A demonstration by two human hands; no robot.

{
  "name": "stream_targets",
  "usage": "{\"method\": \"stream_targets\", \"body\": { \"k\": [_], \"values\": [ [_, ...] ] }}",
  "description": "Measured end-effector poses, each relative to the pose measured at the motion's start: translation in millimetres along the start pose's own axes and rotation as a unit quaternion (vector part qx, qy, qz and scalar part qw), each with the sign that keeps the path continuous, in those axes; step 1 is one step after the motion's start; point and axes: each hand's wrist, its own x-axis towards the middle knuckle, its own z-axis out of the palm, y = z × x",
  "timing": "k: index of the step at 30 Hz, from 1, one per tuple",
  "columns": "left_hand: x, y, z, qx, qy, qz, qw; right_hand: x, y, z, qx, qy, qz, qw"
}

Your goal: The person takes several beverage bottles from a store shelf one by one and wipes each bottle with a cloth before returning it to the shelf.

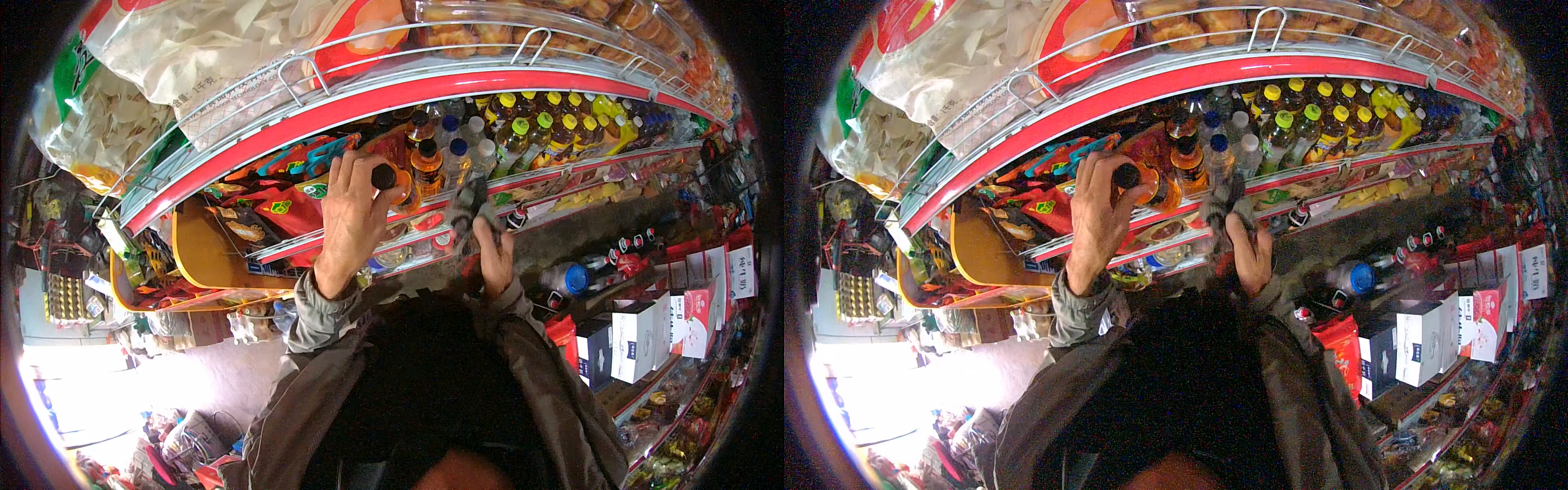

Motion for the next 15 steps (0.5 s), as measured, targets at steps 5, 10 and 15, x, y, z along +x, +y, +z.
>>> {"method": "stream_targets", "body": {
  "k": [5, 10, 15],
  "values": [
    [-16, 7, -4, -0.092, -0.048, -0.035, 0.994, 25, -115, 55, -0.128, -0.035, -0.238, 0.962],
    [-34, 7, -3, -0.310, 0.004, -0.143, 0.940, 27, -106, 77, -0.209, -0.079, -0.286, 0.932],
    [-28, 17, -17, -0.176, -0.002, -0.042, 0.984, 2, -42, 66, -0.089, 0.025, -0.123, 0.988]
  ]
}}
